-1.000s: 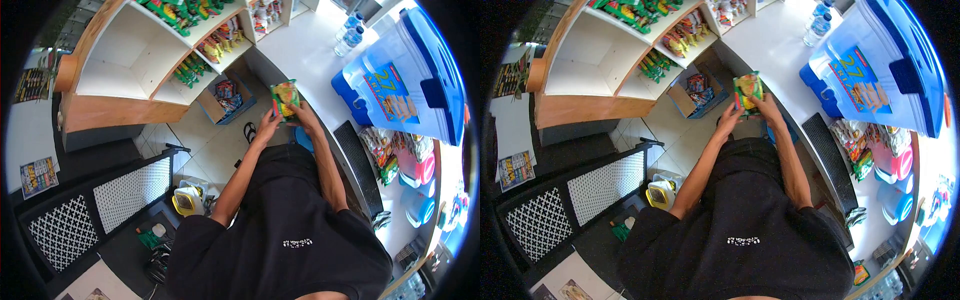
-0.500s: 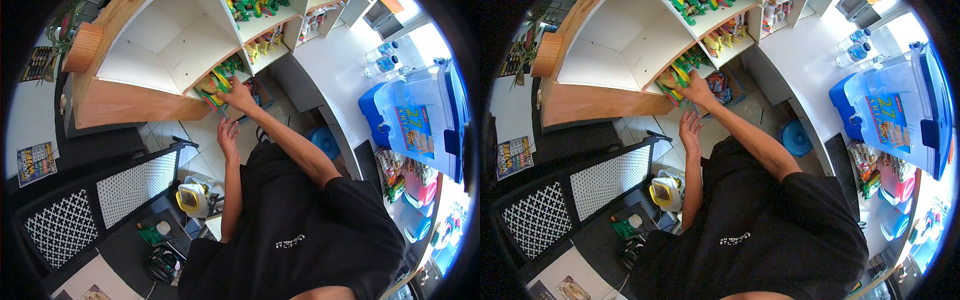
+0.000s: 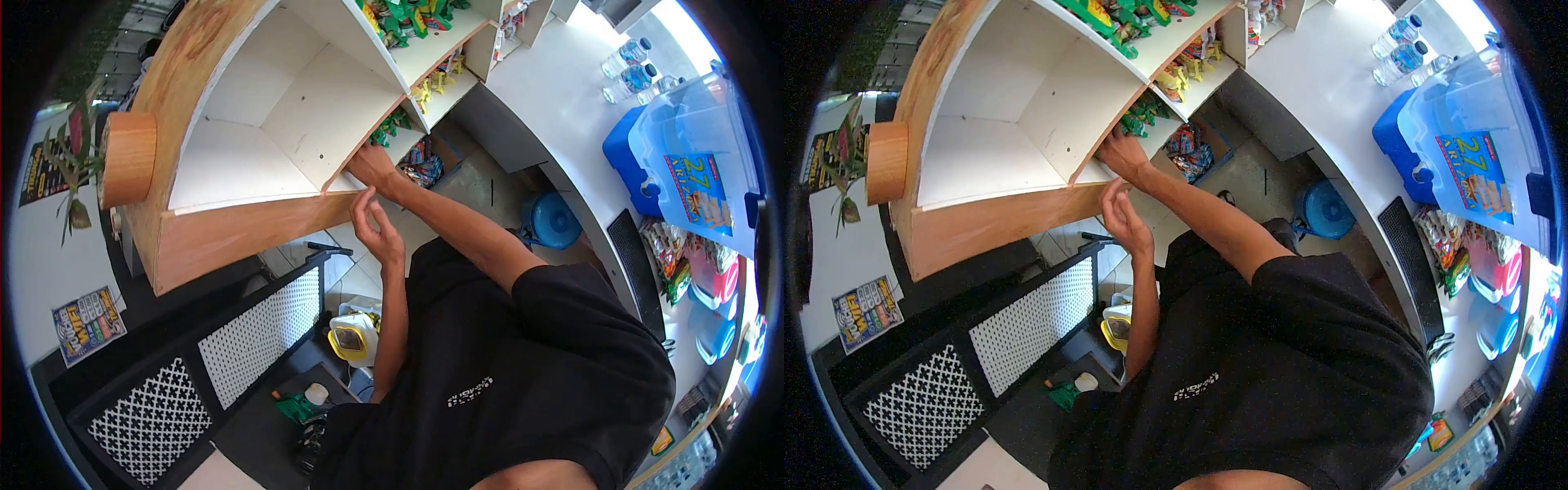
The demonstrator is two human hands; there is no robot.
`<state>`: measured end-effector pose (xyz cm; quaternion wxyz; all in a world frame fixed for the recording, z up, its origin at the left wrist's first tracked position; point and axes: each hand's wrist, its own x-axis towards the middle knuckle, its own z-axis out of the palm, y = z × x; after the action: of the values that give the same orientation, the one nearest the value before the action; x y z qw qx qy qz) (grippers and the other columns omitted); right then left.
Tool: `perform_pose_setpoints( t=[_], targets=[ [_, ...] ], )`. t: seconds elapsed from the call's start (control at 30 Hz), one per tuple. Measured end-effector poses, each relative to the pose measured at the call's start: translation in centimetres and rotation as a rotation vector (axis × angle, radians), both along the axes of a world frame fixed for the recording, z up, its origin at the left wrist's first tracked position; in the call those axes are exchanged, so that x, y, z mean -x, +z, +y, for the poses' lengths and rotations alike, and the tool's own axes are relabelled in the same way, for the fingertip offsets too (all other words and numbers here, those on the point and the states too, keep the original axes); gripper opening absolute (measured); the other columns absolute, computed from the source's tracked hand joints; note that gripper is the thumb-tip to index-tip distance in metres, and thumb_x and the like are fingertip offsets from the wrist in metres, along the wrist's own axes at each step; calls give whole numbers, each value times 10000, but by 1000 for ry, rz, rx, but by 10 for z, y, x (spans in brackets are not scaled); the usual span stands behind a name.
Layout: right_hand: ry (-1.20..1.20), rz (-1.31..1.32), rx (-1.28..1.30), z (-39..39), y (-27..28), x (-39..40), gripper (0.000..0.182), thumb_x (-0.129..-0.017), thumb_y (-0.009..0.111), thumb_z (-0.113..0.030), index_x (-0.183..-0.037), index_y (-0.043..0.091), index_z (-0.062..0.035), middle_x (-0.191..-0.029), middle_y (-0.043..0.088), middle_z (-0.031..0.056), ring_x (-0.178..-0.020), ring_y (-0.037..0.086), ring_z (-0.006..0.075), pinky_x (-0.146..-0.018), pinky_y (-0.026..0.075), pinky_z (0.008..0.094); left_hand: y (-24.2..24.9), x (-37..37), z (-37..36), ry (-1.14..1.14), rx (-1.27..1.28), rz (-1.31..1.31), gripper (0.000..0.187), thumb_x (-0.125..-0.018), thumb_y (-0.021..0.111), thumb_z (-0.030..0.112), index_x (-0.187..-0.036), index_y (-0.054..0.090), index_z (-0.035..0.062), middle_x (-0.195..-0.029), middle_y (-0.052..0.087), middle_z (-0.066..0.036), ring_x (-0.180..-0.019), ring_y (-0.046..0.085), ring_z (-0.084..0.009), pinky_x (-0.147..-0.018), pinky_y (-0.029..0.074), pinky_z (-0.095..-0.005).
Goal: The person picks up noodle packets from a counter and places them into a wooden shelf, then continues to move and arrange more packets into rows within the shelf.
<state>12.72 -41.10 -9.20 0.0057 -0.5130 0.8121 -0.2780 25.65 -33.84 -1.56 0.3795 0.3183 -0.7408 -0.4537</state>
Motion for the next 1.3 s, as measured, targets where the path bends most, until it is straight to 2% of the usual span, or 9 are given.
perform_pose_setpoints(
  t=[0.1,0.13,0.23,0.33,0.5,0.6,0.8,0.93,1.3],
  targets=[
    [96,11,-228,-12,2,2,304,-816,589,-189,-1064,660,-29,-1118,610,201,-1040,557,382,-595,518,458,21,32,-20,-61,149,-111,350,-967,482,157,-1258,537,-29,-1230,581,-203,-1133,560,-330,-973,430,-405],
    [-15,-46,10,-20,-14,1,275,-817,579,-187,-1033,661,-36,-1060,634,186,-1017,563,374,-594,500,413,24,42,-28,-73,198,-159,377,-968,477,169,-1282,526,-34,-1244,578,-219,-1133,560,-346,-978,428,-411],
    [-78,-206,-32,-34,-30,5,243,-831,562,-200,-986,661,-41,-1022,658,177,-975,599,364,-653,520,427,4,71,-63,-72,340,-373,389,-929,478,149,-1247,543,-66,-1274,546,-292,-1179,508,-452,-999,406,-456],
    [57,-299,112,7,-19,15,401,-810,628,-232,-1155,571,-37,-1055,669,178,-934,643,347,-750,537,448,-17,91,-92,-65,373,-520,403,-922,460,193,-1195,585,-77,-1224,569,-326,-1132,535,-473,-987,414,-474],
    [63,-230,131,94,0,14,572,-834,661,-292,-1315,470,-49,-1110,661,189,-1005,638,378,-851,528,450,-36,103,-104,18,582,-758,381,-908,485,236,-1068,645,-71,-1075,644,-292,-980,612,-453,-892,462,-501],
    [4,-501,43,150,-13,22,554,-832,684,-288,-1288,529,-13,-1371,495,204,-1107,578,395,-893,506,464,-50,106,-104,146,646,-739,381,-890,505,241,-1047,638,-79,-1070,646,-294,-980,617,-436,-906,449,-506],
    [-208,-918,-241,261,-13,57,609,-869,673,-412,-1302,545,-3,-1208,636,193,-1120,610,345,-918,500,405,-54,109,-119,101,649,-886,340,-903,516,250,-898,706,-33,-906,679,-267,-832,654,-424,-762,508,-495],
    [-356,-1068,-123,311,-20,67,624,-890,647,-435,-1335,523,-14,-1232,627,179,-1144,603,297,-938,486,386,-59,108,-108,179,872,-793,348,-906,511,254,-858,710,-27,-881,683,-266,-814,661,-422,-732,519,-503],
    [-429,-1284,-14,338,-4,70,692,-884,634,-481,-1355,502,9,-1218,628,183,-1042,620,241,-868,493,362,-46,116,-124,28,502,-997,431,-930,429,285,-906,684,-61,-961,671,-287,-911,654,-427,-826,505,-503]
  ],
)
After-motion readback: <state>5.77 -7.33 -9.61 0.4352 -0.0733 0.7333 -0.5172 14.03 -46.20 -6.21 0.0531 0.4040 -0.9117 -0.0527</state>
